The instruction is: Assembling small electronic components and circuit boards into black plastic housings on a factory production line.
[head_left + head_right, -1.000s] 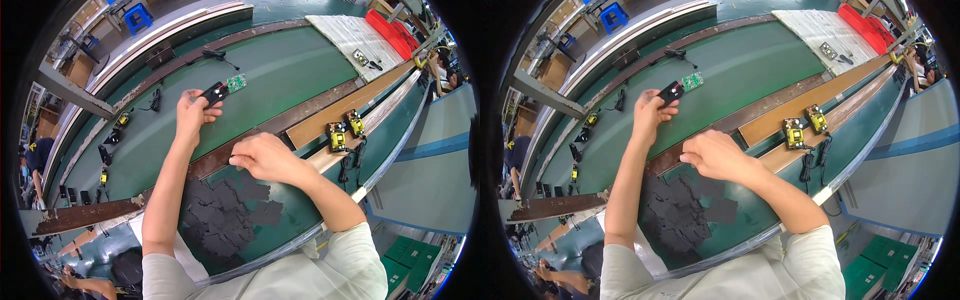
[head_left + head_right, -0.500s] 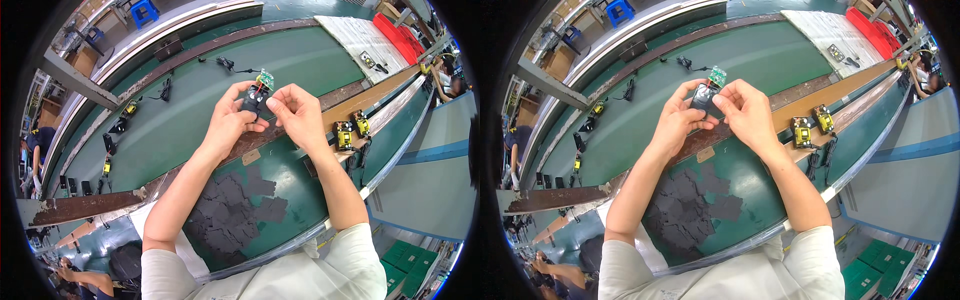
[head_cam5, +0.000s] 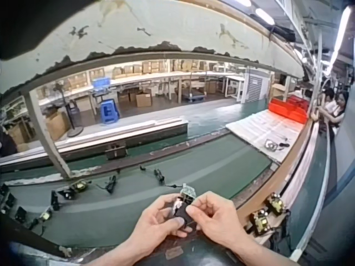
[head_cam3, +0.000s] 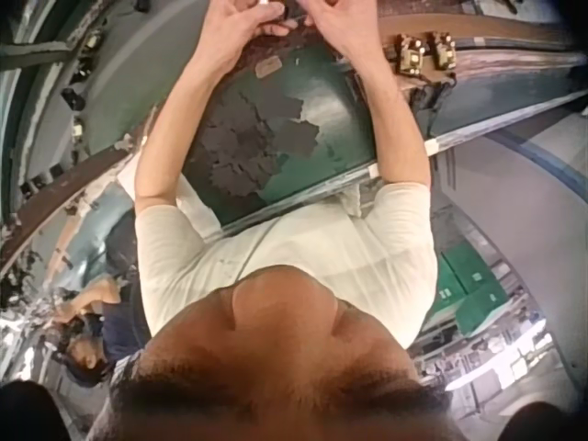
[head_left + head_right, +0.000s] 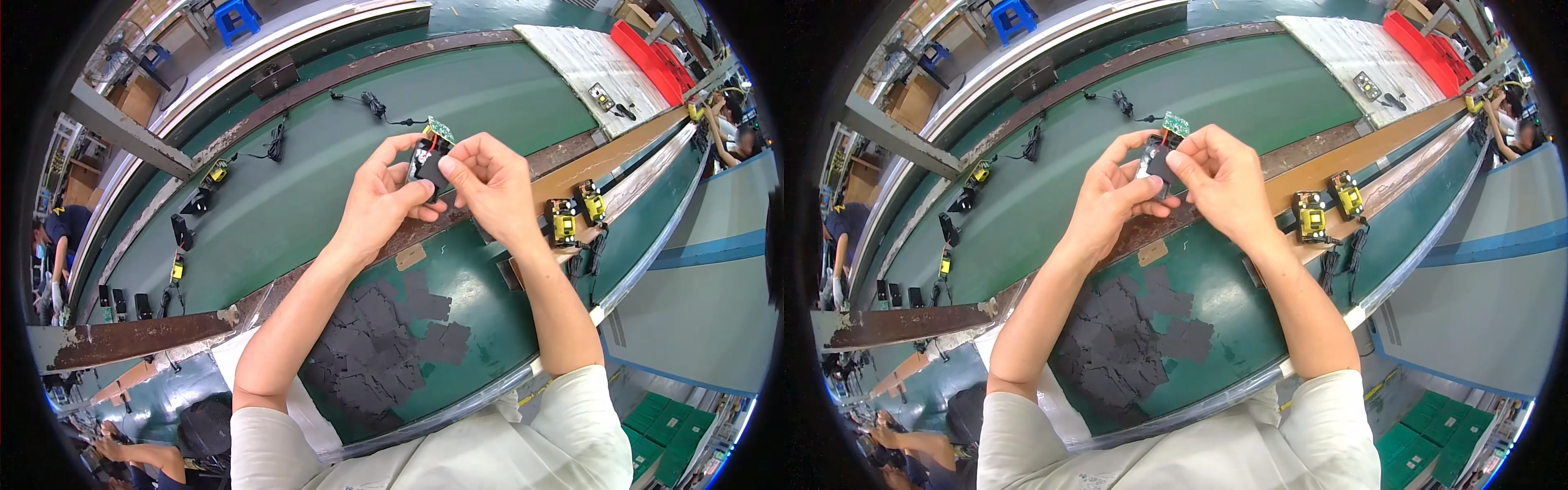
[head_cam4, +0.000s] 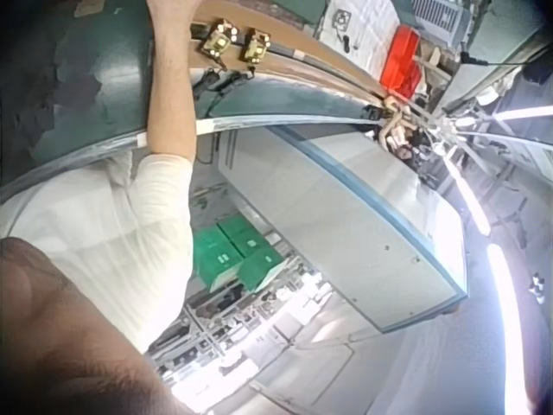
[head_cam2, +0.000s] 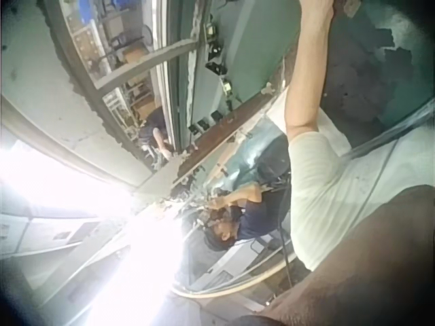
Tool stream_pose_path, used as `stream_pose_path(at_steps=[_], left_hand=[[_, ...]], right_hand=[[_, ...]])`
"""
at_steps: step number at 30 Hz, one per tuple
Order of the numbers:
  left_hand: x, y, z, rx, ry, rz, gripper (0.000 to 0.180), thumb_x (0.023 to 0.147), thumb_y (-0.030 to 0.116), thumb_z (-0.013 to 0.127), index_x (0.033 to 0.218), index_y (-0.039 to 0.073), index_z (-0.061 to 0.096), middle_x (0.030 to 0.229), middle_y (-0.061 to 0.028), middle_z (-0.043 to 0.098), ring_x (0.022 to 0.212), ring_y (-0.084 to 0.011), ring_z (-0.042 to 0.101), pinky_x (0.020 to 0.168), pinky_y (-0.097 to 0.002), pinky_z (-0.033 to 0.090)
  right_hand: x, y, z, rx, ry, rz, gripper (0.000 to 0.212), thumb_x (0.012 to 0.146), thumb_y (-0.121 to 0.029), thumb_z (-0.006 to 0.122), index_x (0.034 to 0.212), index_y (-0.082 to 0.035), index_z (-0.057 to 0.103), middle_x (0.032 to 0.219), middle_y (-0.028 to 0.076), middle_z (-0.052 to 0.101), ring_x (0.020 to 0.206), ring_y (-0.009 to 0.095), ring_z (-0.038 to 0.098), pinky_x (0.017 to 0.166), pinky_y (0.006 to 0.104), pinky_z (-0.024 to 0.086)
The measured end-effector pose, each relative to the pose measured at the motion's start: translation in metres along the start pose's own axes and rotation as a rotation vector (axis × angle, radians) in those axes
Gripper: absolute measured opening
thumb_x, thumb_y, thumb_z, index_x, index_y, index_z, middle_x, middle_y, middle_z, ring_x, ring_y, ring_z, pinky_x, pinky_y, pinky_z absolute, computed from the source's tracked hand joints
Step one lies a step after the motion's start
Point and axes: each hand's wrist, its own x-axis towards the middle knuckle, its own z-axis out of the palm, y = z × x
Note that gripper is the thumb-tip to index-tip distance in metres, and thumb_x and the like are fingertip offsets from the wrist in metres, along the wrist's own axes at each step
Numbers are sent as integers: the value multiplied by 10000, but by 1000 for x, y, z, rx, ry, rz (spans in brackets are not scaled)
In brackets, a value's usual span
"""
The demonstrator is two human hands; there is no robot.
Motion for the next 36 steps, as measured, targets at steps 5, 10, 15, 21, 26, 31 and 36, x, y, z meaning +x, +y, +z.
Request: stream_pose_path(at_steps=[5, 10, 15, 21, 26, 31, 36], left_hand=[[-4, 3, 8, 133, 60, -12, 427, 1065, 133, 688, 1464, 48, 560, 1109, -130, 753, 746, -152, 745, 562, -219, 573], [-8, 10, 2, 148, -55, -33, 320, 1084, 157, 679, 1376, 48, 607, 1029, -110, 768, 648, -109, 692, 460, -204, 462], [-10, 18, 3, 235, -148, -24, 233, 1091, 137, 667, 1308, 56, 639, 957, -80, 744, 639, -85, 656, 483, -202, 448], [0, -4, 0, 378, 112, 268, 173, 1078, 103, 684, 1241, 44, 673, 891, -23, 714, 662, -71, 627, 552, -219, 480], [-1, -2, 0, 702, 249, 420, 167, 1048, 55, 709, 1208, 12, 688, 905, -51, 715, 703, -92, 646, 640, -285, 545], [-3, 1, 3, 836, 265, 617, 185, 1045, 37, 706, 1227, 4, 701, 943, -71, 724, 801, -113, 680, 690, -293, 556], [-1, 2, -1, 970, 264, 861, 258, 975, -28, 736, 1230, -6, 697, 1032, -152, 761, 862, -284, 765, 753, -370, 598]], right_hand=[[-7, -5, 10, -201, 50, -146, 97, 1021, -107, 723, 1056, -17, 732, 872, 93, 741, 727, 147, 676, 648, 338, 543], [13, 3, -8, -250, 240, -357, 177, 1042, -188, 702, 1016, -18, 745, 844, 60, 714, 801, 142, 667, 694, 325, 526], [19, 9, -20, 110, -2, -129, 349, 1088, -293, 641, 921, 0, 730, 771, 16, 645, 796, 116, 648, 686, 300, 509], [3, -16, -12, -17, -146, 213, 448, 1087, -345, 587, 838, 5, 714, 751, 73, 710, 657, 162, 643, 635, 351, 499], [5, -2, -14, -29, -315, 162, 453, 1095, -377, 545, 861, -24, 705, 703, 20, 674, 597, 115, 603, 550, 302, 437], [9, -3, -21, 364, -397, 397, 359, 1079, -355, 575, 915, -69, 720, 728, 8, 661, 606, 107, 602, 526, 275, 403], [4, -10, -18, 531, -414, 483, 281, 1064, -337, 615, 983, -92, 728, 824, 11, 689, 660, 105, 619, 526, 268, 402]])
